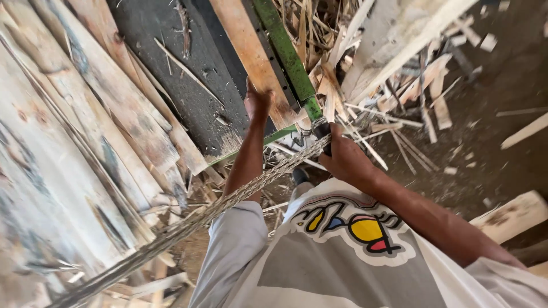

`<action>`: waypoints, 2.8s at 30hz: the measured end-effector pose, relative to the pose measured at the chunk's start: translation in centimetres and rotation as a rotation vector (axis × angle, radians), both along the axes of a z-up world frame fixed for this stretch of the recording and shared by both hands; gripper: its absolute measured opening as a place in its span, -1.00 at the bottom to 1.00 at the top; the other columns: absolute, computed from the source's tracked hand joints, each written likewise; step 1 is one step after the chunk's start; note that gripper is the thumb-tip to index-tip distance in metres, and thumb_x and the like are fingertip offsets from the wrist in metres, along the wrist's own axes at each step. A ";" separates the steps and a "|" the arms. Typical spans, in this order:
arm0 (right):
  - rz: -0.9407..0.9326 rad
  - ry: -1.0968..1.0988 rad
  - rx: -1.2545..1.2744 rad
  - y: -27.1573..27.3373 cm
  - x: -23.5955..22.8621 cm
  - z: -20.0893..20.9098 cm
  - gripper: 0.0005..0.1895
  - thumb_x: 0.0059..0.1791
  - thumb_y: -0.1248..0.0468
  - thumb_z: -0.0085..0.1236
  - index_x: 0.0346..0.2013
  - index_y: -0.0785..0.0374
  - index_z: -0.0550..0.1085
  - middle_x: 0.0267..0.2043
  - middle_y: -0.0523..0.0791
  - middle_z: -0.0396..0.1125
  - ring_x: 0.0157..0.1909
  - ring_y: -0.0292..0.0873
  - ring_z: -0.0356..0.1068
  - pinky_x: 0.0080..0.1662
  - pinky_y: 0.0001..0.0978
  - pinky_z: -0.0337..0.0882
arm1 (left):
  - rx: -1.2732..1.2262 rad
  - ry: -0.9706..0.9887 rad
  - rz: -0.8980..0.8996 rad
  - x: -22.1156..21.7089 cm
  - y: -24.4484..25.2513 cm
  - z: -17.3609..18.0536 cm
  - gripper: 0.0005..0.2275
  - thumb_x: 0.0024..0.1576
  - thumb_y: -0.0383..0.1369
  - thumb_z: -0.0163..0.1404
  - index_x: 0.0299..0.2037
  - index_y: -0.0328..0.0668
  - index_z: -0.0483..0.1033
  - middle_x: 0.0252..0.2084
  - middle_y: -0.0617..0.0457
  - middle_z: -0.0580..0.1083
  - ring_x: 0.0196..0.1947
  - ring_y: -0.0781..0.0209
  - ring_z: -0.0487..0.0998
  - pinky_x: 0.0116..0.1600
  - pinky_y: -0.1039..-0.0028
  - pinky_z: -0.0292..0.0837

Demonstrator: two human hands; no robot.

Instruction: The person uses a vertical bandsaw to cut a long wooden plank into smaller pieces. They feed the wood through the blade, guide it with both hands, and then move the cut pieces aside onto a pile of scrap wood.

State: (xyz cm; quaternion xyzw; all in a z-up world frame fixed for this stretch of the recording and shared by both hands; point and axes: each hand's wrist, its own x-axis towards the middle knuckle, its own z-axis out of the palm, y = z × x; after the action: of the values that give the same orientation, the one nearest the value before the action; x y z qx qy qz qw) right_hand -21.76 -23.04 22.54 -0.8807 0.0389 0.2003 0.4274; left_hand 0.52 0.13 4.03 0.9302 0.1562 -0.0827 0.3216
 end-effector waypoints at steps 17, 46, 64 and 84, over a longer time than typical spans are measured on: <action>-0.113 0.118 0.117 1.6 -0.5 -9.5 -0.25 -0.09 0.32 0.15 0.30 0.43 0.04 -0.42 0.00 0.39 -0.51 -0.08 0.40 -0.50 -0.14 0.41 | -0.012 0.128 0.065 -0.5 -0.8 0.2 -0.22 0.13 -0.39 0.01 0.54 0.13 -0.19 -0.08 -0.19 0.60 -0.14 -0.12 0.66 -0.07 0.13 0.63; -0.365 -0.020 0.787 -2.1 2.6 -21.7 -0.51 0.14 0.02 0.09 0.19 0.33 0.48 0.03 0.02 0.41 0.08 -0.10 0.38 0.18 -0.23 0.43 | 0.375 0.208 -0.174 -9.7 -2.6 4.0 0.11 -0.01 0.35 0.11 0.54 -0.09 -0.28 0.56 -0.33 -0.23 0.54 -0.40 -0.25 0.43 -0.38 -0.28; -0.272 0.508 1.239 -2.7 4.1 -16.2 -0.66 0.21 0.16 -0.09 0.07 0.38 0.48 -0.17 -0.01 0.45 -0.19 -0.15 0.48 -0.17 -0.39 0.55 | 0.596 -0.055 -0.392 -8.2 0.2 -1.7 -0.41 0.35 -0.27 -0.15 0.46 -0.57 -0.06 0.45 -0.37 0.12 -0.07 -0.06 0.43 0.08 0.18 0.53; -0.218 0.279 0.939 -0.6 -0.4 2.8 -0.38 -0.07 0.30 0.24 0.22 0.35 0.22 -0.26 0.01 0.39 -0.39 -0.13 0.47 -0.44 -0.26 0.54 | -0.102 -0.448 -0.211 -12.8 6.0 -2.5 -0.79 0.27 -0.30 0.14 0.08 -0.01 0.59 0.20 -0.18 0.47 0.12 0.11 0.57 -0.04 0.50 0.63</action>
State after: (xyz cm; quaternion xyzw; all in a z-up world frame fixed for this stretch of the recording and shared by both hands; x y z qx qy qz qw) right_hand -22.17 -23.62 25.31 -0.5491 0.0929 0.2663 0.7867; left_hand -12.30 6.10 1.57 0.9192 -0.0213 0.0845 0.3841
